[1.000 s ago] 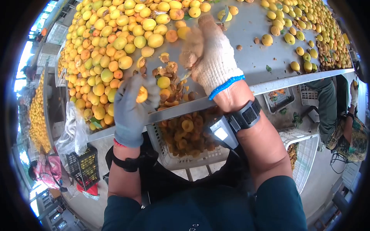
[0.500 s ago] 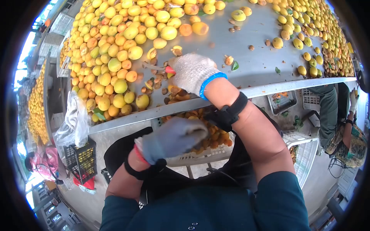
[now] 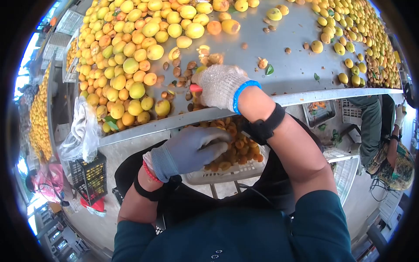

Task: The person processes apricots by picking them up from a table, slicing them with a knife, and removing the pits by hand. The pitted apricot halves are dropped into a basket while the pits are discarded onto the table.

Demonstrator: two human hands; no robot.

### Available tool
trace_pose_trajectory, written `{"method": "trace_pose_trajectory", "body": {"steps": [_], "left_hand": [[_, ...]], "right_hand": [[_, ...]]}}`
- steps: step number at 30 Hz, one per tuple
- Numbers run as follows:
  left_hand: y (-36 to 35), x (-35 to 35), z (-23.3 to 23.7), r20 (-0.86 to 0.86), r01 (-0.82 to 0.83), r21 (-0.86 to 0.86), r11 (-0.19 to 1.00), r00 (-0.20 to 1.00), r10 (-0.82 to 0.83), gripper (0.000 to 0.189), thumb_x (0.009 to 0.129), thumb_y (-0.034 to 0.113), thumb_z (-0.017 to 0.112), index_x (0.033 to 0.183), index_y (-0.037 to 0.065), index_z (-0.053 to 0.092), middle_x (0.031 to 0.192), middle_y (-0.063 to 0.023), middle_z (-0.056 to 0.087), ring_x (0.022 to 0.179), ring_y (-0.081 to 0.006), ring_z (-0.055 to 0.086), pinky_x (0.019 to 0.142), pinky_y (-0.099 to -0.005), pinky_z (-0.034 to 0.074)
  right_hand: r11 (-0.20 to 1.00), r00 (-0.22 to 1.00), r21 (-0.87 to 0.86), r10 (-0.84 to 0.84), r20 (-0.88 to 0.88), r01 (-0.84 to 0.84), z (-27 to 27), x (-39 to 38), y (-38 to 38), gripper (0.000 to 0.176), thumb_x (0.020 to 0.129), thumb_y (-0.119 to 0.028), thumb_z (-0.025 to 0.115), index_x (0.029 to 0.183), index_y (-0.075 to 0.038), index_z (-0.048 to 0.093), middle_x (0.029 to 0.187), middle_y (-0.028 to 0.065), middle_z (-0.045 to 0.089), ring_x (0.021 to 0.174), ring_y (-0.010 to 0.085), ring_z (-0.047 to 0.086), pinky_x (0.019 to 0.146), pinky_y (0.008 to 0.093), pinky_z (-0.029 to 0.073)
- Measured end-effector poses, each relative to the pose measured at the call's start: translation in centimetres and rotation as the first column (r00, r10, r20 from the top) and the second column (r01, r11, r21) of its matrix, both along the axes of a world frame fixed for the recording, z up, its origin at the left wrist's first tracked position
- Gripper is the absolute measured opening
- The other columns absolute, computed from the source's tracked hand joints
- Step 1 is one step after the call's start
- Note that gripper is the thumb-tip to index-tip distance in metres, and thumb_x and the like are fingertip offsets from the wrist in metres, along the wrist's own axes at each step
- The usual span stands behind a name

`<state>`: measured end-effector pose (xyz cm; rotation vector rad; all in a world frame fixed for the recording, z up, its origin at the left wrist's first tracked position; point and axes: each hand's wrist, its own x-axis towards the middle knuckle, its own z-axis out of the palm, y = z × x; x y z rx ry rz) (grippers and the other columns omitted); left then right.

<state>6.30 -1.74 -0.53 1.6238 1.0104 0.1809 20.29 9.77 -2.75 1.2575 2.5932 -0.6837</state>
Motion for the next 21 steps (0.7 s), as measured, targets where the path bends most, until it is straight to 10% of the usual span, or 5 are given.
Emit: {"method": "trace_pose_trajectory", "body": {"steps": [8,11,13,17,21], "left_hand": [[0.3,-1.4,0.9,0.078,0.020,-0.088,0.996,0.997,-0.013,0.031,0.099,0.025,0.060,0.120,0.003,0.066,0.101,-0.0128,0.072,0.089,-0.0213,0.070,0.078,-0.0335,0.054],[1.1,-5.4,2.7,0.154,-0.198,-0.147,0.969,0.963,0.220,0.034,0.103,0.026,0.053,0.123,0.002,0.065,0.101,-0.0122,0.073,0.081,-0.0132,0.069,0.071,-0.0281,0.053],[2.0,-6.8,4.8,0.080,-0.573,-0.175,0.801,0.802,0.592,0.036,0.106,0.026,0.045,0.122,0.001,0.066,0.095,-0.0105,0.072,0.072,-0.0105,0.067,0.062,-0.0226,0.050],[2.7,-6.6,3.0,0.174,-0.796,0.050,0.604,0.602,0.779,0.038,0.107,0.027,0.041,0.121,0.003,0.067,0.084,-0.0041,0.070,0.069,-0.0090,0.065,0.057,-0.0192,0.045],[2.9,-4.1,2.9,0.215,-0.774,-0.139,0.618,0.586,0.782,0.032,0.103,0.025,0.049,0.116,0.002,0.067,0.087,-0.0062,0.072,0.069,-0.0086,0.065,0.060,-0.0192,0.046]], "right_hand": [[0.844,0.831,-0.465,-0.447,-0.332,0.268,2.0,2.8,0.9,0.034,0.086,-0.033,0.067,0.100,-0.002,0.068,0.075,0.0144,0.067,0.073,0.0238,0.067,0.066,0.0405,0.051],[0.911,0.803,-0.411,-0.259,-0.537,0.019,3.3,6.0,-0.2,0.029,0.086,-0.027,0.068,0.103,-0.002,0.072,0.071,0.0048,0.065,0.064,0.0152,0.061,0.058,0.0329,0.048],[0.883,0.756,-0.452,-0.382,-0.531,0.128,3.7,6.5,-0.9,0.029,0.087,-0.026,0.069,0.102,-0.002,0.072,0.074,0.0014,0.067,0.064,0.0141,0.061,0.059,0.0305,0.048],[0.698,0.591,-0.551,-0.702,-0.398,0.457,3.7,6.5,1.0,0.029,0.088,-0.027,0.069,0.101,-0.001,0.070,0.077,0.0032,0.070,0.069,0.0161,0.063,0.066,0.0342,0.051],[0.927,0.827,0.039,-0.314,-0.466,0.373,0.3,4.6,2.6,0.028,0.086,-0.026,0.068,0.107,-0.007,0.067,0.084,0.0164,0.069,0.075,0.0321,0.067,0.072,0.0384,0.054]]}}
